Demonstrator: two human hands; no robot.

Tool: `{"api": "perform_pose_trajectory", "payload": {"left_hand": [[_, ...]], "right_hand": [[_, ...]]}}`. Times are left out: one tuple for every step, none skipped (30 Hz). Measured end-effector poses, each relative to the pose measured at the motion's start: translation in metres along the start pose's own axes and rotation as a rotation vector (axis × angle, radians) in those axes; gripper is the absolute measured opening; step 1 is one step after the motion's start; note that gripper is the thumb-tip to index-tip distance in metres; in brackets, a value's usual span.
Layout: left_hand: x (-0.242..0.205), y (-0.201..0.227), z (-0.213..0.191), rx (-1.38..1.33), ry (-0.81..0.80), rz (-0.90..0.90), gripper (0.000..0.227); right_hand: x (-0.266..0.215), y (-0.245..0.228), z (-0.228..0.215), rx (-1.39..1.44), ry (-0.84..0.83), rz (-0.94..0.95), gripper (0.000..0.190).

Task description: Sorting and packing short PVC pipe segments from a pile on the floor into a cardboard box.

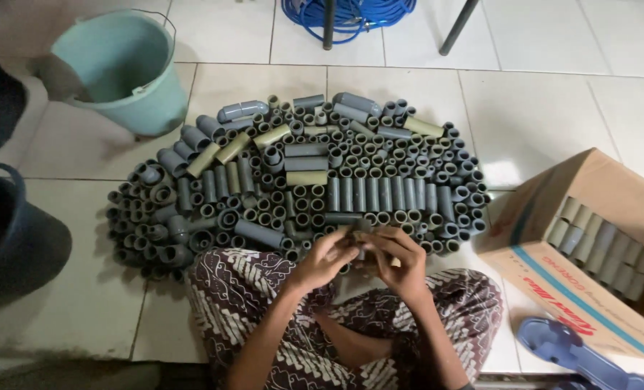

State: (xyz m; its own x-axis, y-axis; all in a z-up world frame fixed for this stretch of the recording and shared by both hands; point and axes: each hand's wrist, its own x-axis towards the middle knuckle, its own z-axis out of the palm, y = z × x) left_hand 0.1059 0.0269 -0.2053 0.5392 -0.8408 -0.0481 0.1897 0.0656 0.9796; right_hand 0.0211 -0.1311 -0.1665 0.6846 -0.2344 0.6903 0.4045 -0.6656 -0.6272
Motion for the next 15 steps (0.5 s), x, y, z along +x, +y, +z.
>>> {"api": "perform_pose_trajectory", "payload": {"left_hand": [[-0.003, 0.002, 0.002, 0.002, 0.000, -0.006, 0.057], [-0.006, 0.004, 0.003, -0.016, -0.001, -0.006, 0.061], [-0.007, 0.004, 0.007, -0.041, -0.003, -0.001, 0.066], [-0.004, -0.001, 0.008, -0.045, -0.006, -0.002, 0.066], [-0.001, -0.006, 0.009, -0.101, 0.103, 0.063, 0.061], [0.001, -0.011, 0.009, -0.158, 0.213, 0.128, 0.056], [0.000, -0.002, 0.011, -0.157, 0.214, 0.134, 0.056], [-0.001, 0.006, 0.013, -0.174, 0.300, 0.176, 0.058], [-0.001, 0.014, 0.016, -0.194, 0.389, 0.221, 0.059], [0.004, -0.006, 0.008, -0.197, 0.392, 0.232, 0.059], [0.008, -0.026, 0.001, -0.139, 0.379, 0.248, 0.057], [0.012, -0.047, -0.007, -0.081, 0.366, 0.264, 0.055], [0.008, -0.033, -0.001, -0.082, 0.370, 0.268, 0.055], [0.004, -0.019, 0.005, -0.113, 0.317, 0.269, 0.052], [0.000, -0.004, 0.010, -0.142, 0.263, 0.269, 0.049]], "right_hand": [[-0.001, 0.004, 0.003, 0.003, 0.003, 0.006, 0.012], [-0.001, 0.008, 0.006, -0.019, 0.060, -0.005, 0.011], [-0.002, 0.014, 0.006, -0.047, 0.113, -0.019, 0.010], [-0.005, 0.015, 0.009, -0.051, 0.112, -0.016, 0.010], [-0.007, 0.016, 0.012, -0.050, 0.087, -0.011, 0.011], [-0.010, 0.017, 0.015, -0.049, 0.062, -0.005, 0.012], [-0.006, 0.007, 0.018, -0.049, 0.061, -0.012, 0.012], [-0.002, -0.003, 0.021, -0.039, 0.048, 0.010, 0.012], [0.003, -0.012, 0.023, -0.030, 0.032, 0.028, 0.011], [0.008, -0.009, 0.024, -0.031, 0.027, 0.017, 0.011], [0.012, -0.006, 0.026, -0.027, 0.046, 0.009, 0.011], [0.015, -0.003, 0.028, -0.022, 0.065, 0.001, 0.011], [0.017, -0.001, 0.029, -0.020, 0.062, -0.004, 0.011], [0.019, 0.000, 0.029, -0.019, 0.074, -0.020, 0.010], [0.021, 0.002, 0.031, -0.017, 0.086, -0.036, 0.010]]}}
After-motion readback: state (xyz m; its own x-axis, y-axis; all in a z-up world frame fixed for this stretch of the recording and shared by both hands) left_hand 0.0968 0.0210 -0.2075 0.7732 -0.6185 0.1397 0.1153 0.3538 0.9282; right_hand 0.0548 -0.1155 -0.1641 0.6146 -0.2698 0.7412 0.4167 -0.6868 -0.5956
